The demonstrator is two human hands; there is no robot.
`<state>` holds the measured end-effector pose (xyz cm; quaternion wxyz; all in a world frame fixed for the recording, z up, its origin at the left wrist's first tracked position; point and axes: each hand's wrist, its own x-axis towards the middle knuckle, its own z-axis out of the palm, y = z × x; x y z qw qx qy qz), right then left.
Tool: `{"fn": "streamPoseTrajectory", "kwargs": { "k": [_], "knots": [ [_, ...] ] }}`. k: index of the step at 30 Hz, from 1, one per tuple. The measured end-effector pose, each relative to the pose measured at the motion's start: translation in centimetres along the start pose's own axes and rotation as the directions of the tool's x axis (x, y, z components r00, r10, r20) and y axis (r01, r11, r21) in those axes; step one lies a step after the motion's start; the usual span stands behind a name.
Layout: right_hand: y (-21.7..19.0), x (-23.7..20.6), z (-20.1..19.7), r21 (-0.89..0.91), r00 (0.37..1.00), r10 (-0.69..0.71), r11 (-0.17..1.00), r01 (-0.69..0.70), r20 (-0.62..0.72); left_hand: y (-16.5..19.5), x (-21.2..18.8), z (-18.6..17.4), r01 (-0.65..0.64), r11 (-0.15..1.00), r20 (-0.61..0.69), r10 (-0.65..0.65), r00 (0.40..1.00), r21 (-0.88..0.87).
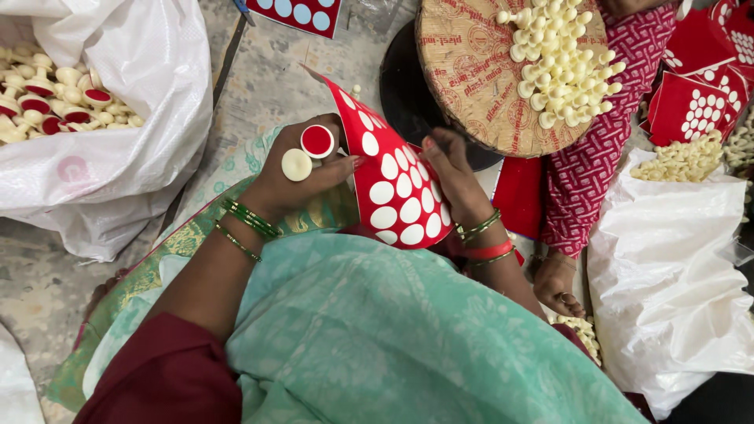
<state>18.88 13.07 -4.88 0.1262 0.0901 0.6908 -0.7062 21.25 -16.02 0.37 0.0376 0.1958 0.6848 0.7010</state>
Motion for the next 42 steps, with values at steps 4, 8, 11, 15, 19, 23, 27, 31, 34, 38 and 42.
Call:
{"fn": "streamPoseTrajectory", "kwargs": {
  "k": [4,8,11,15,19,23,27,31,34,38,42],
  "knots": [
    [0.2,0.0,-0.2,0.061,0.991,-0.132,0.989,0.131,0.012,-0.2,0.0,-0.1,0.005,0.999,-0.072,-0.009,0.997,-0.054],
    [-1.4,0.0,0.1,-0.219,0.833,-0.547,0.826,0.520,-0.086,-0.1,0.2,0.1,0.021,0.996,-0.236,0.001,0.972,0.092],
    [-2.7,-0.6,0.9,-0.347,0.719,-0.695,0.682,0.644,-0.031,0.0,0.3,0.3,-0.047,0.996,-0.256,0.064,0.965,0.071],
    [-4.3,-2.0,2.7,-0.410,0.703,-0.711,0.650,0.640,-0.029,-0.1,0.3,0.4,-0.052,0.998,-0.252,0.055,0.966,0.020],
    [-6.5,-4.0,4.5,-0.802,0.496,-0.862,0.221,0.554,0.105,-0.7,0.3,0.9,-0.042,0.998,-0.236,0.052,0.970,0.051],
    [-7.5,-5.6,6.2,-0.714,0.588,-0.751,0.232,0.661,0.301,-1.1,0.4,1.7,-0.060,0.996,-0.212,0.072,0.975,0.064],
    [-7.1,-5.3,7.6,-0.680,0.642,-0.684,0.288,0.674,0.346,-1.0,0.3,1.9,-0.065,0.995,-0.190,0.079,0.979,0.077],
    [-6.6,-4.6,7.0,-0.521,0.781,-0.543,0.590,0.616,0.308,-0.6,0.0,1.7,-0.045,0.999,-0.128,0.046,0.991,0.011],
    [-6.0,-4.4,6.5,-0.412,0.863,-0.407,0.760,0.502,0.301,-0.6,-0.1,1.6,-0.024,0.999,-0.084,0.020,0.996,-0.044],
    [-5.4,-4.4,6.5,-0.366,0.859,-0.384,0.787,0.496,0.338,-0.7,0.0,1.9,-0.031,0.997,-0.118,0.039,0.992,0.066],
    [-5.3,-4.6,6.7,-0.357,0.866,-0.371,0.800,0.481,0.334,-0.6,0.0,1.9,-0.035,0.987,-0.128,0.055,0.990,0.158]
  ]
}}
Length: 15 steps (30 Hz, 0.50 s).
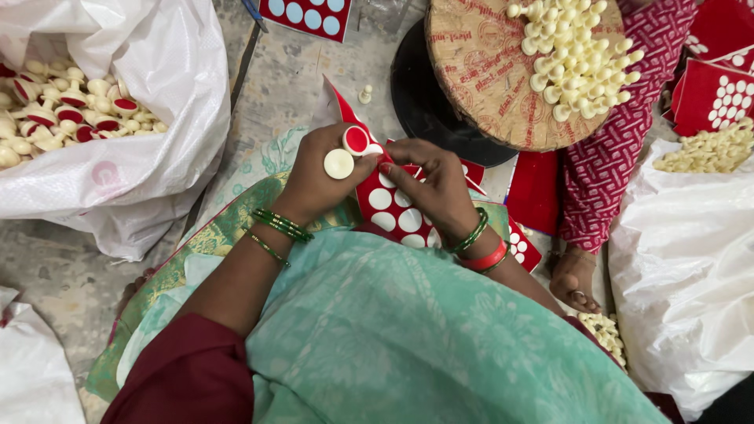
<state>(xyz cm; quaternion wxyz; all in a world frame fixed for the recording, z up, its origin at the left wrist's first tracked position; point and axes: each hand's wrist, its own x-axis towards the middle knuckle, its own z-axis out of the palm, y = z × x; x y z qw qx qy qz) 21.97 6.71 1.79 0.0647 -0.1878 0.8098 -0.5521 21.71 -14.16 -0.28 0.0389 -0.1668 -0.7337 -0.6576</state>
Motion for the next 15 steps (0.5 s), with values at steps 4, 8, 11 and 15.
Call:
{"fn": "streamPoseTrajectory", "kwargs": {
  "k": [4,8,11,15],
  "knots": [
    [-0.6,0.0,-0.1,0.015,1.000,-0.015,1.000,0.015,0.001,0.3,0.0,0.1,-0.010,0.999,-0.003,0.011,1.000,0.048],
    [-0.9,-0.3,0.0,0.063,1.000,-0.003,0.998,0.005,-0.018,0.5,-0.1,0.3,-0.041,0.999,-0.028,0.042,0.999,0.034],
    [-0.7,-0.3,0.1,0.104,1.000,0.005,0.995,-0.003,-0.020,0.5,0.0,0.4,-0.061,0.996,-0.038,0.064,0.997,0.062],
    [0.2,-0.2,-0.2,0.293,0.996,0.082,0.952,-0.088,0.034,0.3,-0.1,0.4,-0.078,0.995,-0.034,0.080,0.996,0.066]
  ]
}}
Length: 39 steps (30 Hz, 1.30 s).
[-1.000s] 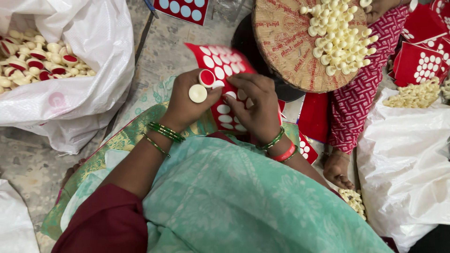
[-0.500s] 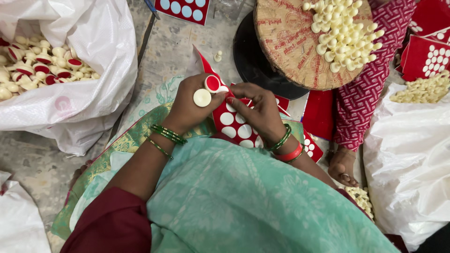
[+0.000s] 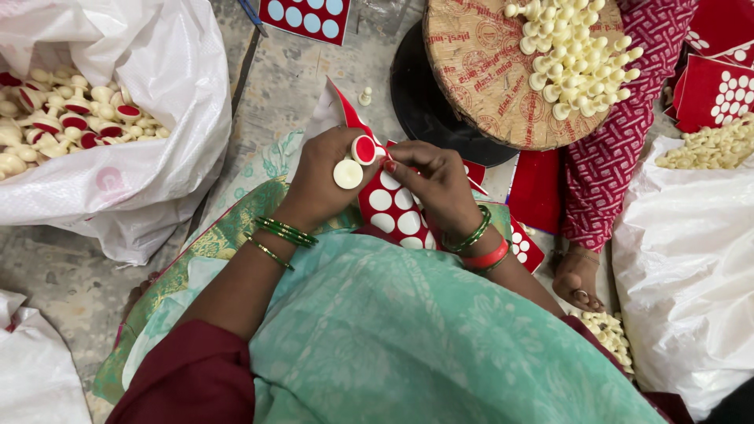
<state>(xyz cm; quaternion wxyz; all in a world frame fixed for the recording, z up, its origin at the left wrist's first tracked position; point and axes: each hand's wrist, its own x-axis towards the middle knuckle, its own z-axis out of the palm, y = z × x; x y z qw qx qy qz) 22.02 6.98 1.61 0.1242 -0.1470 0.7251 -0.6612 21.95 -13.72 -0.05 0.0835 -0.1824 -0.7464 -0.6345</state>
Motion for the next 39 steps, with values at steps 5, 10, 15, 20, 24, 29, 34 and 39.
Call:
{"fn": "streamPoseTrajectory", "kwargs": {
  "k": [5,10,15,20,24,29,34,39],
  "knots": [
    [1.2,0.5,-1.6,0.173,0.986,0.149,0.972,-0.159,0.071,-0.2,-0.4,-0.3,0.073,0.997,0.066,-0.070,0.995,-0.041],
    [2.4,0.7,-3.0,0.182,0.976,0.193,0.961,-0.208,0.098,-0.8,-0.4,-0.2,0.111,0.993,0.103,-0.115,0.988,0.042],
    [2.5,1.9,-3.1,0.080,0.973,0.227,0.970,-0.229,0.029,-1.7,-0.3,0.5,0.052,0.999,0.026,-0.051,0.998,-0.006],
    [0.1,2.0,-1.5,-0.651,0.879,-0.416,0.738,0.177,-0.233,-2.6,-0.2,0.7,0.151,0.984,0.001,-0.152,0.988,0.092],
    [-2.5,0.1,0.6,-0.849,0.689,-0.718,0.421,0.318,-0.097,-3.1,-0.1,1.1,0.179,0.974,0.004,-0.181,0.983,0.143],
    [-3.2,0.6,2.6,-0.893,0.538,-0.831,0.125,0.433,0.144,-3.2,0.1,1.4,0.179,0.960,0.004,-0.184,0.983,0.214],
    [-2.3,1.0,3.2,-0.891,0.475,-0.860,0.055,0.451,0.187,-3.3,0.1,1.5,0.200,0.955,0.001,-0.205,0.979,0.220],
    [-2.1,0.6,3.0,-0.884,0.521,-0.829,0.073,0.462,0.204,-3.3,0.1,1.5,0.173,0.958,0.006,-0.180,0.984,0.230]
  ]
}}
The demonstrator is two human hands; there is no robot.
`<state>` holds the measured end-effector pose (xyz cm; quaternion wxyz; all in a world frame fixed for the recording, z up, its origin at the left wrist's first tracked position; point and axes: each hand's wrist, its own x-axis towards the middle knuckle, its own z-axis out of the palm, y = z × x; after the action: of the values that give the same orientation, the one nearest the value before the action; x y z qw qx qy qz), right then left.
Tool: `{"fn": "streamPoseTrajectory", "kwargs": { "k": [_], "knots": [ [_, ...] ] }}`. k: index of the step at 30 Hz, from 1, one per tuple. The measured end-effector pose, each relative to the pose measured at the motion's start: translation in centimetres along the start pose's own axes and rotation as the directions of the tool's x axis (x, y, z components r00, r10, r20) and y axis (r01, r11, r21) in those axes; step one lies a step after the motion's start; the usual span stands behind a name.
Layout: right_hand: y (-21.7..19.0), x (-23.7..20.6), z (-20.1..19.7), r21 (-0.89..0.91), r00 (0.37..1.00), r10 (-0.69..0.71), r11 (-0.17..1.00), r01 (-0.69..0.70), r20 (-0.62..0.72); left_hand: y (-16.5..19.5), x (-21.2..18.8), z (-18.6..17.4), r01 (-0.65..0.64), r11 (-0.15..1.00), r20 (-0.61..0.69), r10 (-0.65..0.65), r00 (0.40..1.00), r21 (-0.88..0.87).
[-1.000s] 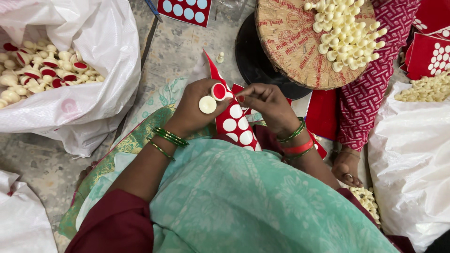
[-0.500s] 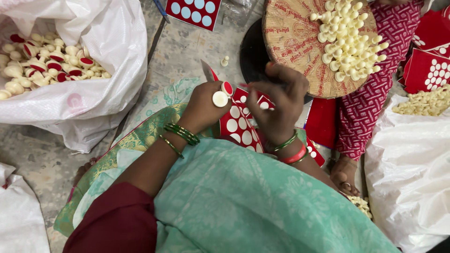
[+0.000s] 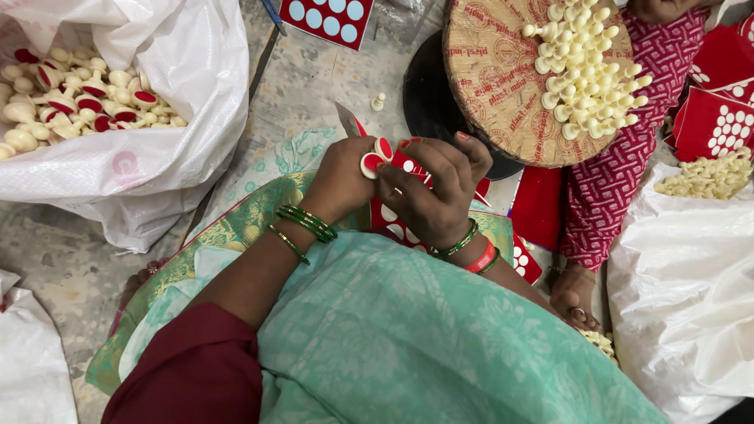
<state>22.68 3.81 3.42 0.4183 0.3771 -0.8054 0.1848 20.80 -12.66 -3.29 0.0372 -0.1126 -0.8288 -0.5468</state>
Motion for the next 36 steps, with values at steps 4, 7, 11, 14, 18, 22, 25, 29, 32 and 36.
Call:
{"fn": "streamPoseTrajectory", "kwargs": {
  "k": [4,7,11,14,18,22,25,29,32,36],
  "knots": [
    [0.0,0.3,-0.2,0.040,0.999,0.007,0.999,-0.008,0.034,-0.1,0.0,0.0,0.008,1.000,0.006,-0.008,1.000,0.008],
    [0.0,0.6,-0.5,0.058,0.996,0.015,0.998,-0.021,0.093,-0.3,0.0,0.1,0.019,1.000,0.004,-0.020,1.000,0.011],
    [0.6,1.1,-1.3,0.179,0.957,-0.006,0.983,-0.048,0.291,-0.6,0.1,-0.1,-0.013,0.999,-0.009,0.013,1.000,0.041],
    [1.9,1.4,-2.1,0.347,0.895,0.031,0.916,-0.204,0.444,-0.3,0.1,-0.3,0.014,0.999,0.007,-0.014,1.000,0.034],
    [2.5,1.0,-1.5,0.530,0.808,0.291,0.633,-0.564,0.513,0.4,0.3,-0.4,-0.047,0.999,0.020,0.048,0.999,-0.026],
    [1.7,-0.1,0.5,0.592,0.735,0.376,0.437,-0.677,0.564,0.8,0.1,-0.2,-0.168,0.986,0.061,0.168,0.984,-0.011],
    [1.3,-0.9,1.2,0.679,0.695,0.329,0.183,-0.711,0.639,0.6,-0.3,0.0,-0.286,0.958,-0.059,0.286,0.956,0.015],
    [1.7,-1.3,1.4,0.699,0.718,0.257,0.176,-0.693,0.647,0.2,-0.6,0.5,-0.155,0.985,0.009,0.155,0.988,0.078],
    [1.4,-1.6,1.6,0.708,0.717,0.281,0.150,-0.690,0.638,0.1,-0.6,0.7,-0.191,0.980,0.002,0.191,0.982,0.063],
    [0.2,-2.1,2.3,0.729,0.713,0.393,0.139,-0.670,0.581,0.4,-0.8,0.8,-0.132,0.991,-0.028,0.133,0.991,0.026]
  ]
}}
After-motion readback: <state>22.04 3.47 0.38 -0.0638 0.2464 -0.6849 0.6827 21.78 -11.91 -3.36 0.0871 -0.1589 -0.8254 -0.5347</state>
